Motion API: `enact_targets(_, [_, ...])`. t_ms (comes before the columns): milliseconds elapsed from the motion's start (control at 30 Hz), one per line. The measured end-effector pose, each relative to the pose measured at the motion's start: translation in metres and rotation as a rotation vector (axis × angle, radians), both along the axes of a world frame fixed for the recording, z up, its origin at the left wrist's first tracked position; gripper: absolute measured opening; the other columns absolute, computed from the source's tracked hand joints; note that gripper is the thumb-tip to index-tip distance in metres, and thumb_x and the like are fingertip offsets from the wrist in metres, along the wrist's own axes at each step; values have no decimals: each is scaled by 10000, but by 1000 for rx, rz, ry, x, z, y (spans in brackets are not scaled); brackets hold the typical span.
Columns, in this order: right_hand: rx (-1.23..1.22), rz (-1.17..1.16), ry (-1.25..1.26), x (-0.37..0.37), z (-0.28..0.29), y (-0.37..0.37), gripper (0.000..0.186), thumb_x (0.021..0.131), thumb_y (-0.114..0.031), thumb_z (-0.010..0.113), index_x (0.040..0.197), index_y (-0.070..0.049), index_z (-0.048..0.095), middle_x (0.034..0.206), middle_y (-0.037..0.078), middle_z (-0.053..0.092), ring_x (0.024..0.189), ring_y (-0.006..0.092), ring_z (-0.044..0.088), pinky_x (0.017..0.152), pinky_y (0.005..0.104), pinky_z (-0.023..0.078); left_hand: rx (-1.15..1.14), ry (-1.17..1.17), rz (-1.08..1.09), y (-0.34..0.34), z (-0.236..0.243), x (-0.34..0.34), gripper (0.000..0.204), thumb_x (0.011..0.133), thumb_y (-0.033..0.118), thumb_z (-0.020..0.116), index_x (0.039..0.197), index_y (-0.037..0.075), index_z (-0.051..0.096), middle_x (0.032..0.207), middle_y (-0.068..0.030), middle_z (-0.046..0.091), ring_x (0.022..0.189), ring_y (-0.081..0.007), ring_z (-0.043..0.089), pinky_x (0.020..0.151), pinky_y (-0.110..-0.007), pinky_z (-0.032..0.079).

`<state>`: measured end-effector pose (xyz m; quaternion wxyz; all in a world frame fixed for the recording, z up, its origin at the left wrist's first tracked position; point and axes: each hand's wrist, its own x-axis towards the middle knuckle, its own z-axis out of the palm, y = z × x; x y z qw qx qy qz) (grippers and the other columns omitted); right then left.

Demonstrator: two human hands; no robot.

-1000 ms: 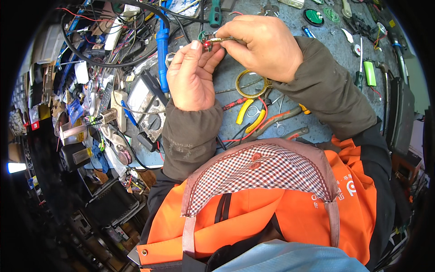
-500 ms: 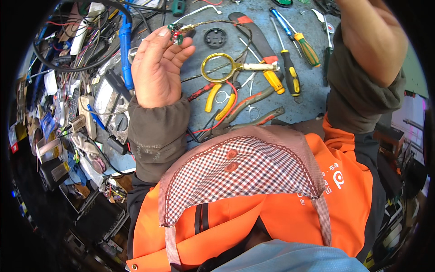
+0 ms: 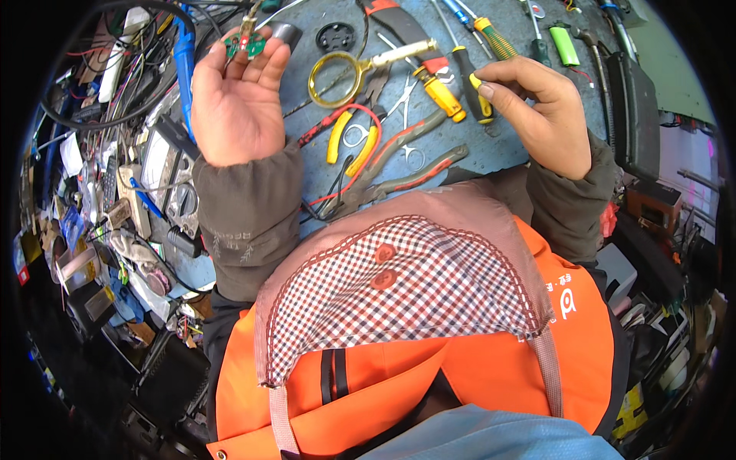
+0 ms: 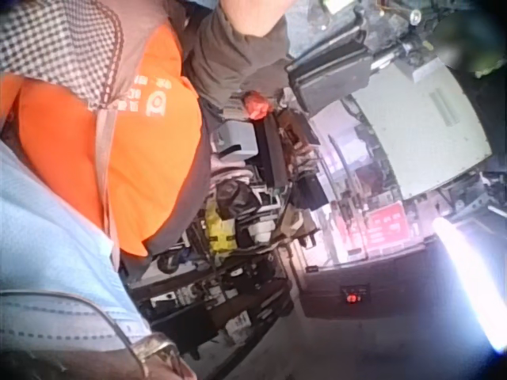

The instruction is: The person inspects a small green circuit board with a magnifying glass, then uses a multimeter to test connections. They attach wires to the board and handle a black circular component, likely assembling or testing an electronic device.

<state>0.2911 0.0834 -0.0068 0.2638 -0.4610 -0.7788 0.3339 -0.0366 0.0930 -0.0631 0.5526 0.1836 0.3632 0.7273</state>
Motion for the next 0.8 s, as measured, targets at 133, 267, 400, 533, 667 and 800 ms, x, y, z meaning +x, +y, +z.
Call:
enact_targets(133, [101,158,41,-23,-1,-7,142,902,-7,697,1041,24,706,840,86,667,709,122,615,649,264,491,-2,-18,-16,-5,1,-2,340,1019,240,527,1160,-63,591,1115,-237,665,996,-344,696,898,-461,608])
enact_targets(267, [167,305,-11,-50,-3,-5,121,872,-24,671,990,3,681,852,148,642,787,336,637,686,391,516,-20,-32,-69,-8,1,-4,337,1008,199,587,1210,-70,575,1188,-259,648,1088,-370,675,976,-471,588])
enact_targets(400, [247,459,-93,-80,-1,3,177,862,16,666,1038,15,684,906,141,638,822,309,644,712,381,511,-58,-7,-135,-4,-4,-15,312,989,181,624,1186,-59,596,1154,-245,670,1071,-376,685,959,-460,588])
enact_targets(533, [364,598,-132,-125,-9,11,131,850,-45,679,976,-12,670,896,127,632,892,334,645,765,418,523,-29,-18,-194,-3,-13,-23,303,1004,176,593,1204,-52,615,1110,-211,706,1003,-328,710,879,-428,608])
enact_targets(667, [515,690,-362,-156,-38,19,100,791,-89,689,881,-62,656,915,99,631,902,308,617,825,414,514,-19,-28,-228,-3,-3,-12,267,985,230,613,1119,6,673,1004,-127,743,895,-243,725,795,-386,605])
enact_targets(800, [571,769,-283,-162,-53,21,143,747,-92,697,879,-63,652,847,91,586,869,300,597,801,416,503,-37,-25,-240,-3,-4,-14,231,983,230,620,1088,34,681,956,-97,734,874,-238,717,791,-388,594])
